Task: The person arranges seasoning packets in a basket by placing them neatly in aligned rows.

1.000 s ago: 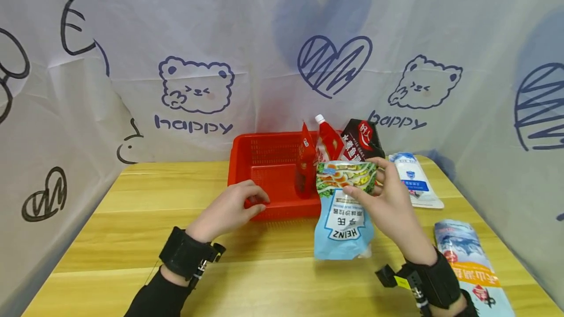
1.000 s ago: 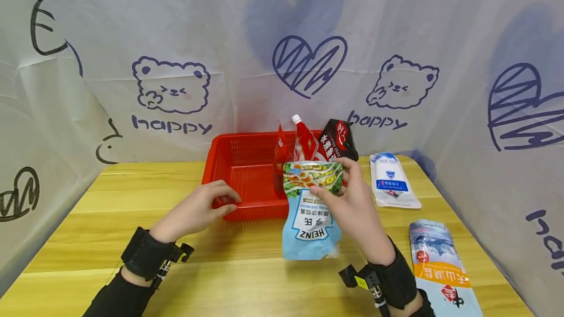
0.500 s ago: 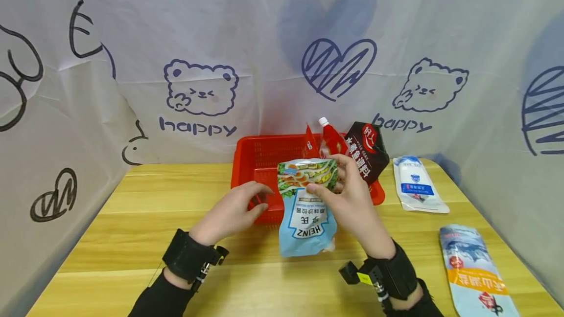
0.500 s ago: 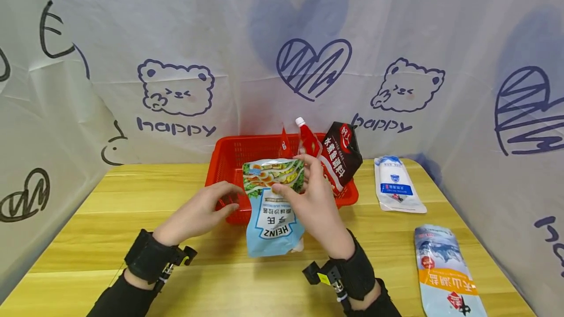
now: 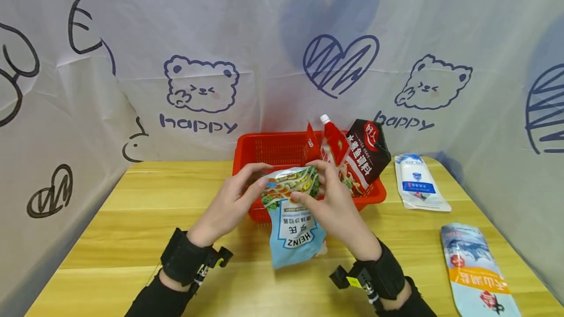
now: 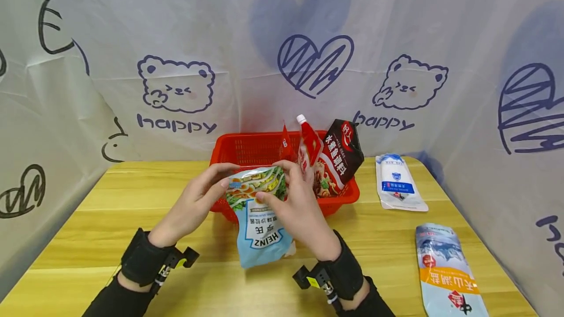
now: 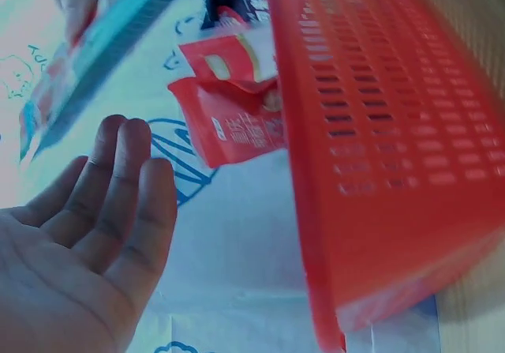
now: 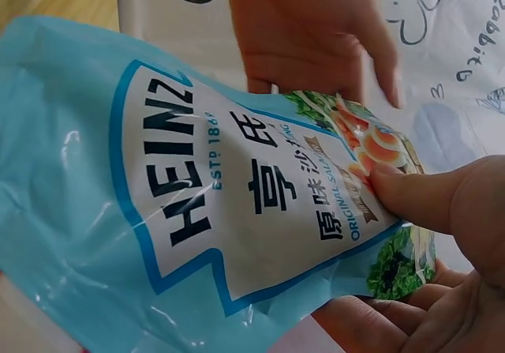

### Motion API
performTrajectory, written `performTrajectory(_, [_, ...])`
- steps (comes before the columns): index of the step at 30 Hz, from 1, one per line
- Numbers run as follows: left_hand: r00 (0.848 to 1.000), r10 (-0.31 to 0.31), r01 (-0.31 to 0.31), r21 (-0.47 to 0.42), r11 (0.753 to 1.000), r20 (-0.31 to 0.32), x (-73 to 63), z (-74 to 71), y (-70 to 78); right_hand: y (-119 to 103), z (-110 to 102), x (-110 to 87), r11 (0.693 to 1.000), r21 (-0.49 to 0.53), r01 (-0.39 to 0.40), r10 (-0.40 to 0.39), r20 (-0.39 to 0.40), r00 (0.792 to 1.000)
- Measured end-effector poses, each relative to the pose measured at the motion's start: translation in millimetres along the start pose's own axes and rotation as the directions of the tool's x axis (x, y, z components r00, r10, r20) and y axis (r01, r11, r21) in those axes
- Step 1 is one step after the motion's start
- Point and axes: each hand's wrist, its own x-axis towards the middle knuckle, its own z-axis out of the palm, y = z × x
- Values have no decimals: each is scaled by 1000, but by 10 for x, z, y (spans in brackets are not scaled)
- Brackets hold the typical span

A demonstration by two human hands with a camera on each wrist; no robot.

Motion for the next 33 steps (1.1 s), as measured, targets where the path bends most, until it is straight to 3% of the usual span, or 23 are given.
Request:
performTrajectory(8, [999,47,-47,-2,999,19,0,45,37,17,97,-32,998,-40,56,-54,45,998])
performTrajectory(20, [999,47,-47,-29,998,14,-10,19,44,26,105,-59,999,54,3,-8,92,996])
performTrajectory(25, [998,64,-64,-36,997,-9,-19,14,41,42,94,-48,996,85,2,-9,81,997])
performTrajectory(33, [992,85,-93,-87,992,-91,-19,-15,42,42,41,-38,999,45,-12,8,72,997])
